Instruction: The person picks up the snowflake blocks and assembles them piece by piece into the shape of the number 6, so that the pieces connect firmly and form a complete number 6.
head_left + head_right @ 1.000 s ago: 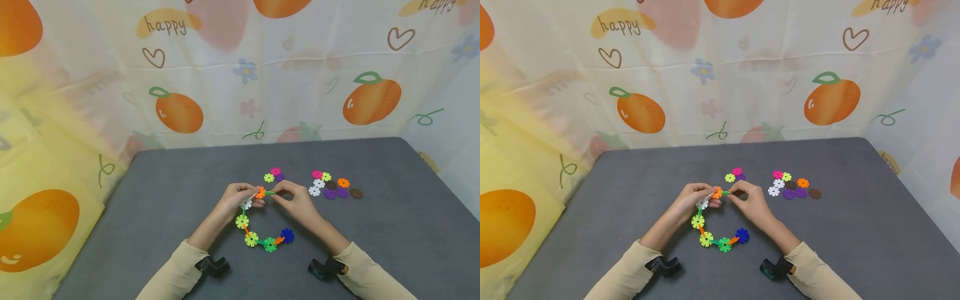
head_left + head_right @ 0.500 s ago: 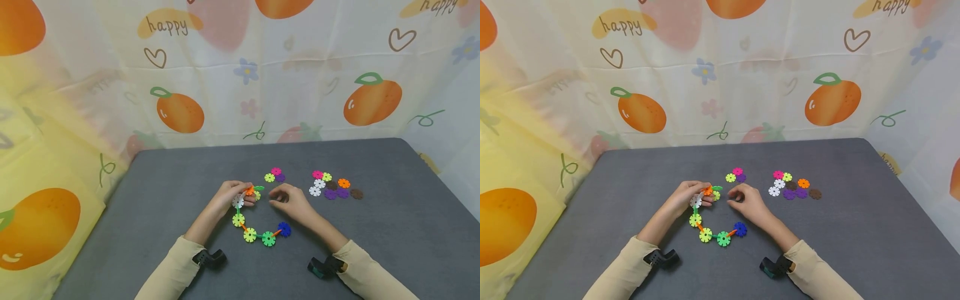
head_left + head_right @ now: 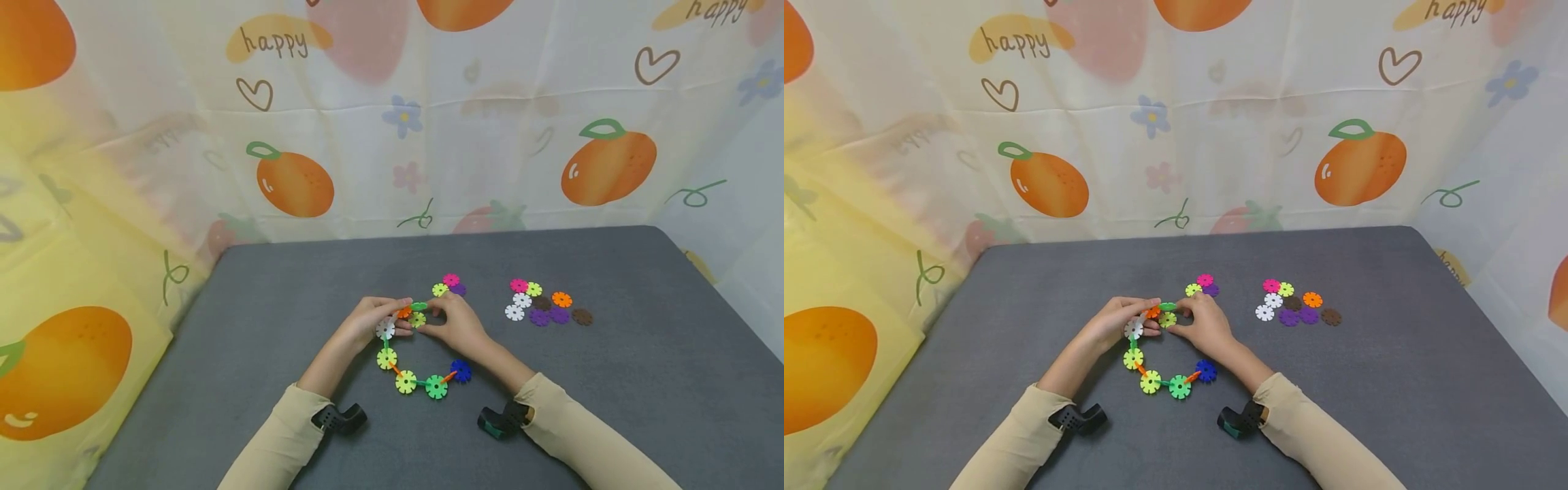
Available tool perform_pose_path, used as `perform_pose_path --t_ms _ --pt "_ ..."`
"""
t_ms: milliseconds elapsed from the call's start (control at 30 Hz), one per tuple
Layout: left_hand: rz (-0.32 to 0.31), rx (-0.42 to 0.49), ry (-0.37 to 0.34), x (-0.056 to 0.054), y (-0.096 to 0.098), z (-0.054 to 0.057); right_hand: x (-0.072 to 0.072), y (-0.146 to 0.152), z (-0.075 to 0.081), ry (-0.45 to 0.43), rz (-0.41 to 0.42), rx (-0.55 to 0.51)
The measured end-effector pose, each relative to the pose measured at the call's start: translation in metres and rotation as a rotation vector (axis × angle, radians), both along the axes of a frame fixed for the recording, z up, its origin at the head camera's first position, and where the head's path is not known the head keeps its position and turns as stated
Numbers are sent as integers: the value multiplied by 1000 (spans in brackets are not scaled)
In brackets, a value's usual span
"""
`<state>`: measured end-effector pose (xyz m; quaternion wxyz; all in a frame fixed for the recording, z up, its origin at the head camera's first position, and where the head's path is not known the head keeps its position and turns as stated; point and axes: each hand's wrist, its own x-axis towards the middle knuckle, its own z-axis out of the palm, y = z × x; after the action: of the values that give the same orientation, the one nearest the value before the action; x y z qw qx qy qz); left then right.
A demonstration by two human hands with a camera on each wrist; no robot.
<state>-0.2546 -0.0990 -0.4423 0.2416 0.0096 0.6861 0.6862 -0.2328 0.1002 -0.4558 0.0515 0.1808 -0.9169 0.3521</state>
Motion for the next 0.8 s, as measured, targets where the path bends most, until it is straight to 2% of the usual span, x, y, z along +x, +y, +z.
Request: perform_pose_path --t_ms 133,267,433,633,800 --pt "-1 4 -22 -1 0 -1 4 4 -2 -21 -19 -81" --pt "-9 -5 -53 -1 1 -1 9 13 -1 -112 -65 -191" --pt "-29 -13 -80 -2 3 -1 16 27 2 -251 -88 -375" --pt "-43 -39 -91 -1 7 0 21 40 7 -502 -110 -662" --pt "-55 -46 -108 1 12 1 23 44 9 -626 -88 -769"
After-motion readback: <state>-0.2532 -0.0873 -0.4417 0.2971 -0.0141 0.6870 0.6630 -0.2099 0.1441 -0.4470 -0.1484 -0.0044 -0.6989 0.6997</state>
